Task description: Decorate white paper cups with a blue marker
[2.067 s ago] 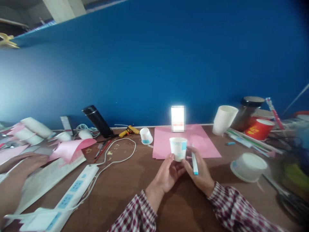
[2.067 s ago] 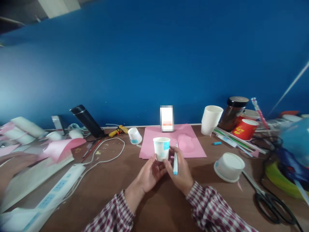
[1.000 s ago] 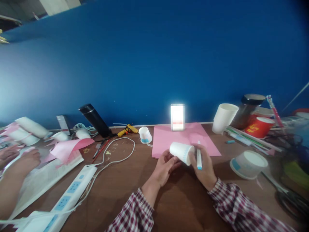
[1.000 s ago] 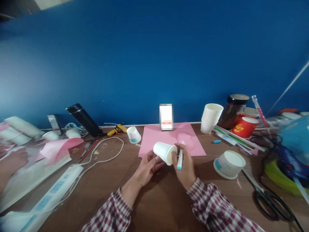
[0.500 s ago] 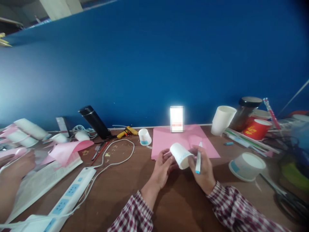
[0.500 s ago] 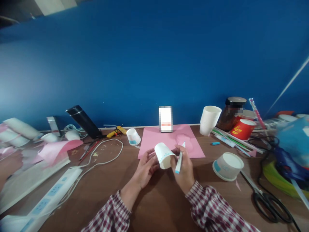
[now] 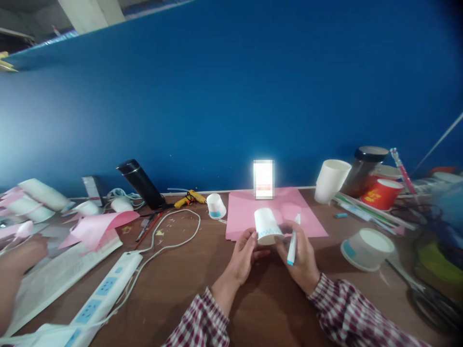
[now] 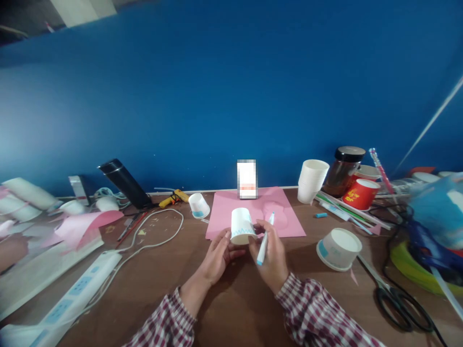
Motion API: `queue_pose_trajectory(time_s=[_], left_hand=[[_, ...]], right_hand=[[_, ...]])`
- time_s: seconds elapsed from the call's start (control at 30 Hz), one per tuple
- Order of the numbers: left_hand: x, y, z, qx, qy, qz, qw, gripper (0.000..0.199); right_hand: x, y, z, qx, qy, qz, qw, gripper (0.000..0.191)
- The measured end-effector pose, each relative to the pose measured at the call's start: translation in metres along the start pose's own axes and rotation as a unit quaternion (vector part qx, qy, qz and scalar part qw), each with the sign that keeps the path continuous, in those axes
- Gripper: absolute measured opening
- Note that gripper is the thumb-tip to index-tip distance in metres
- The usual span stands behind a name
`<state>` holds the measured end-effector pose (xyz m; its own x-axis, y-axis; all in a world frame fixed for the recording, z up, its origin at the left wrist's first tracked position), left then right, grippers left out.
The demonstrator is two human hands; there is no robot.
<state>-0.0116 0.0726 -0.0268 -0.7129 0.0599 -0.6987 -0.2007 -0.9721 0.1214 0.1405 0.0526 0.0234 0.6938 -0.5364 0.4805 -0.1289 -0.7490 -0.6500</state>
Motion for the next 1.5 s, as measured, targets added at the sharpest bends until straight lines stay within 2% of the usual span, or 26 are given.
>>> queue_pose_trajectory(time_s=[0.4,0.57,0.73,0.9,1.2,1.5], left_hand=[[-0.001,0.001,0.006,0.0,0.02,0.031,0.999,0.04],[-0.006,0.001,0.007,-0.005,0.034,0.015,0.999,0.039],[-0.01,0.001,0.008,-0.001,0.047,0.003,0.999,0.052],[-0.011,0.001,0.009,-0.007,0.051,-0.015,0.999,0.055],[-0.012,0.003,0.009,-0.019,0.048,-0.021,0.998,0.037],[-0.011,0.004,0.011,-0.028,0.06,-0.007,0.998,0.037]], right_hand=[[-0.003,0.002,-0.002,0.013,-0.009,-0.027,1.0,0.03],[-0.008,0.003,-0.002,0.016,-0.024,-0.054,0.998,0.032],[-0.008,0.003,-0.004,0.022,-0.033,-0.064,0.997,0.032],[-0.008,0.004,-0.006,0.035,-0.036,-0.072,0.996,0.034],[-0.005,0.003,-0.017,0.045,-0.083,-0.095,0.991,0.032],[-0.01,0.001,-0.011,0.02,-0.073,-0.11,0.991,0.034]])
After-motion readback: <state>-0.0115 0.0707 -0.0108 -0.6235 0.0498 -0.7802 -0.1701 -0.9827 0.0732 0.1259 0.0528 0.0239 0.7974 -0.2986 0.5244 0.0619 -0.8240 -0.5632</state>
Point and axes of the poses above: each hand's wrist, its own y-axis away from the middle knuckle, its own x-axis out of the back of the hand, z = x × y, the point moved 6 cm from there along -y, towards the middle knuckle, and after that the axes turned 13 degrees about y, right-handed, at the moved point
